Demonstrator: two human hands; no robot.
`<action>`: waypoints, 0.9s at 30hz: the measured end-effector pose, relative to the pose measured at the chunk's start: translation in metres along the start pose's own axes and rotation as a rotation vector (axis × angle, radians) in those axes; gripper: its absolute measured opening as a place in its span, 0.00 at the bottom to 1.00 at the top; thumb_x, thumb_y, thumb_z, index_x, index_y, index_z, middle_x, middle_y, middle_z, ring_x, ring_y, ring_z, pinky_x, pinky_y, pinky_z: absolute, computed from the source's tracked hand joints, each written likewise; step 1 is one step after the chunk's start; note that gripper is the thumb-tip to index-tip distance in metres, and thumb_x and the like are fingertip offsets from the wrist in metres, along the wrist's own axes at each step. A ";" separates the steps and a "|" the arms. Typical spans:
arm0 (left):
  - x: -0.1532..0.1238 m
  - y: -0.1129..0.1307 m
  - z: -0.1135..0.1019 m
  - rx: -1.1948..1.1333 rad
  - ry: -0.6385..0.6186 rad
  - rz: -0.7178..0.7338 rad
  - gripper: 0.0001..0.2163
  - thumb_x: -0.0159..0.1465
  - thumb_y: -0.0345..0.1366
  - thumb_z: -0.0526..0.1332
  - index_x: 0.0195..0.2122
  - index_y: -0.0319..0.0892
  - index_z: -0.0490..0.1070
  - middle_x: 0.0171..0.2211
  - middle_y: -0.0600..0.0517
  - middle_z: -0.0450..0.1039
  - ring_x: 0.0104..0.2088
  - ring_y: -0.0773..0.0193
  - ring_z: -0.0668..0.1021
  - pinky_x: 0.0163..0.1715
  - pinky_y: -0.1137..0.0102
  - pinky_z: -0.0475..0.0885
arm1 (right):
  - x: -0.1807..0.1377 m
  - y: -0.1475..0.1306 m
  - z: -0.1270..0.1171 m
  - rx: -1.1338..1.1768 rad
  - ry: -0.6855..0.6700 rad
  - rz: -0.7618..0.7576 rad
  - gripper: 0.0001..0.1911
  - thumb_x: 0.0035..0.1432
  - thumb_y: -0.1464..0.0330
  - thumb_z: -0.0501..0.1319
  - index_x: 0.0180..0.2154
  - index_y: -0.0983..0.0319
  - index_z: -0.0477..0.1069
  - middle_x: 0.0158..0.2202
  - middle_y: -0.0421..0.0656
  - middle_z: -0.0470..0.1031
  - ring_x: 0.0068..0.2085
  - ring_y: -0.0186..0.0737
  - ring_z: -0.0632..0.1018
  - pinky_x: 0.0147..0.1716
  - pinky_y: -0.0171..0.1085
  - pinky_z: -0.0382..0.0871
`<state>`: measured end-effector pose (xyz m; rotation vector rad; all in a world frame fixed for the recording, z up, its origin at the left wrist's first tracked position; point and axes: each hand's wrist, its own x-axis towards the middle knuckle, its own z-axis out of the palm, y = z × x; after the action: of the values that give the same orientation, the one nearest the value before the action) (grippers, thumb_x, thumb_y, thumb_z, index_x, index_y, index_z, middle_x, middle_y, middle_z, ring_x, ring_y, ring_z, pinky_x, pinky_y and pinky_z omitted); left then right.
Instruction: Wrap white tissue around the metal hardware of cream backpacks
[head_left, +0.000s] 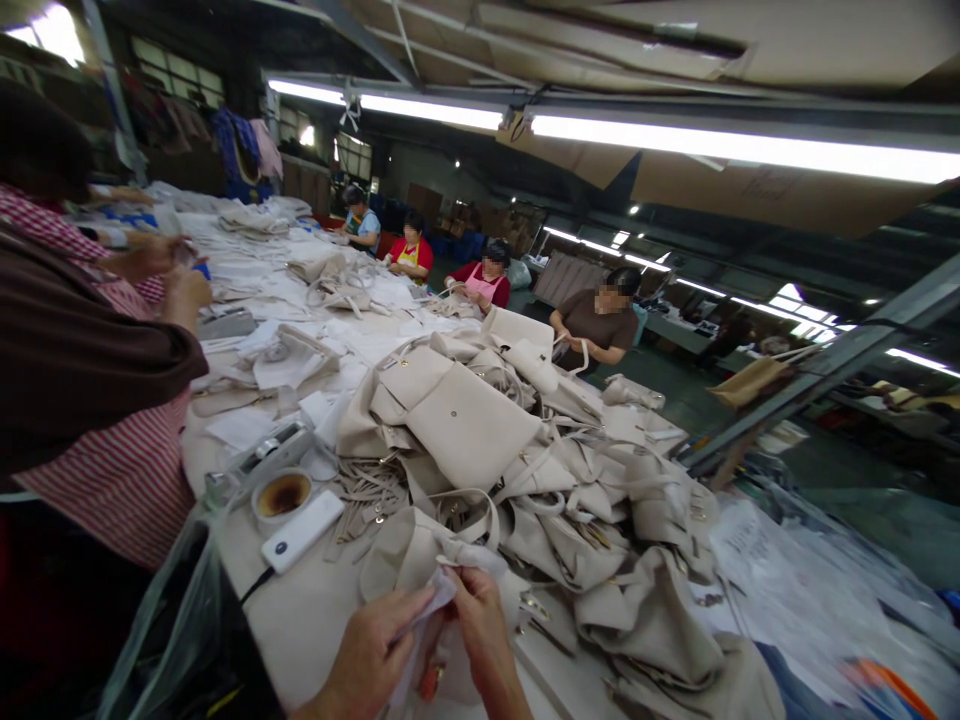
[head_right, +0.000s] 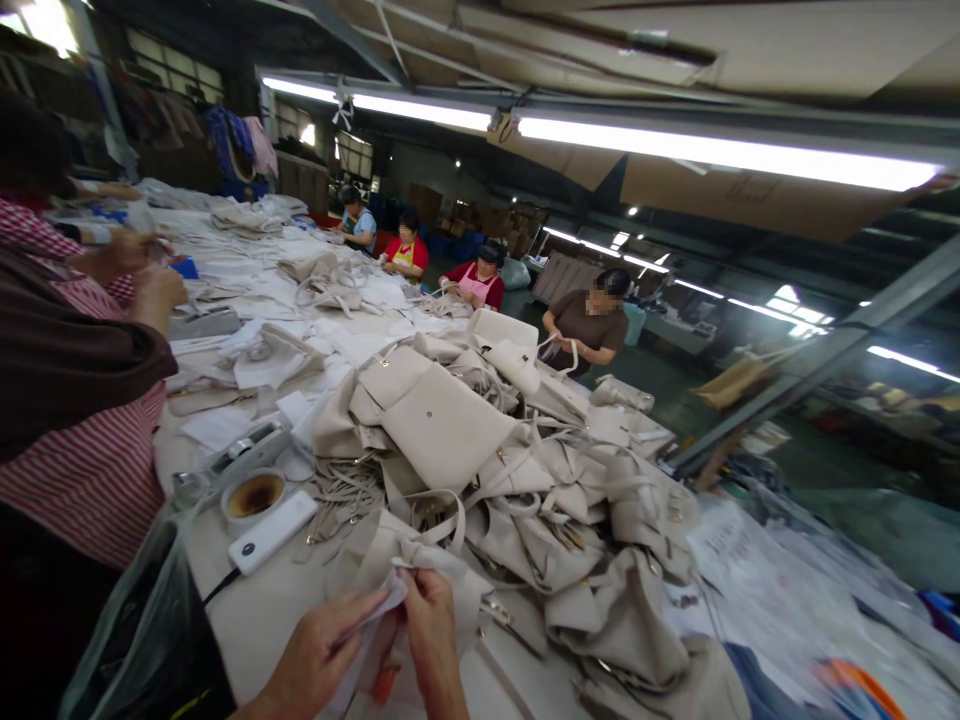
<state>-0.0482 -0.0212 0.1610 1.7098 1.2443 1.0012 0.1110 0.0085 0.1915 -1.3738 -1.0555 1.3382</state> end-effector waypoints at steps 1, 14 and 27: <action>0.001 0.000 0.001 0.009 -0.003 -0.011 0.25 0.55 0.27 0.57 0.52 0.54 0.74 0.48 0.51 0.80 0.47 0.56 0.80 0.51 0.66 0.72 | -0.003 -0.002 -0.001 -0.015 0.009 -0.019 0.24 0.46 0.47 0.65 0.21 0.62 0.72 0.19 0.38 0.67 0.23 0.35 0.65 0.24 0.35 0.58; 0.006 0.036 -0.017 0.009 -0.264 -0.057 0.15 0.63 0.44 0.56 0.29 0.44 0.79 0.27 0.52 0.72 0.30 0.62 0.73 0.32 0.71 0.64 | -0.002 -0.001 -0.008 -0.159 -0.063 -0.144 0.10 0.49 0.65 0.60 0.22 0.60 0.77 0.20 0.39 0.71 0.25 0.38 0.68 0.26 0.34 0.59; 0.041 0.036 0.003 -0.095 -0.015 -0.168 0.08 0.57 0.34 0.59 0.23 0.42 0.74 0.25 0.52 0.73 0.31 0.60 0.73 0.33 0.69 0.62 | -0.006 0.004 -0.005 0.062 -0.009 -0.091 0.18 0.48 0.58 0.67 0.40 0.60 0.77 0.33 0.44 0.81 0.34 0.45 0.78 0.35 0.39 0.72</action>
<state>-0.0243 0.0100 0.1987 1.5109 1.2867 0.9303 0.1156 0.0014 0.1893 -1.2608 -1.0610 1.3007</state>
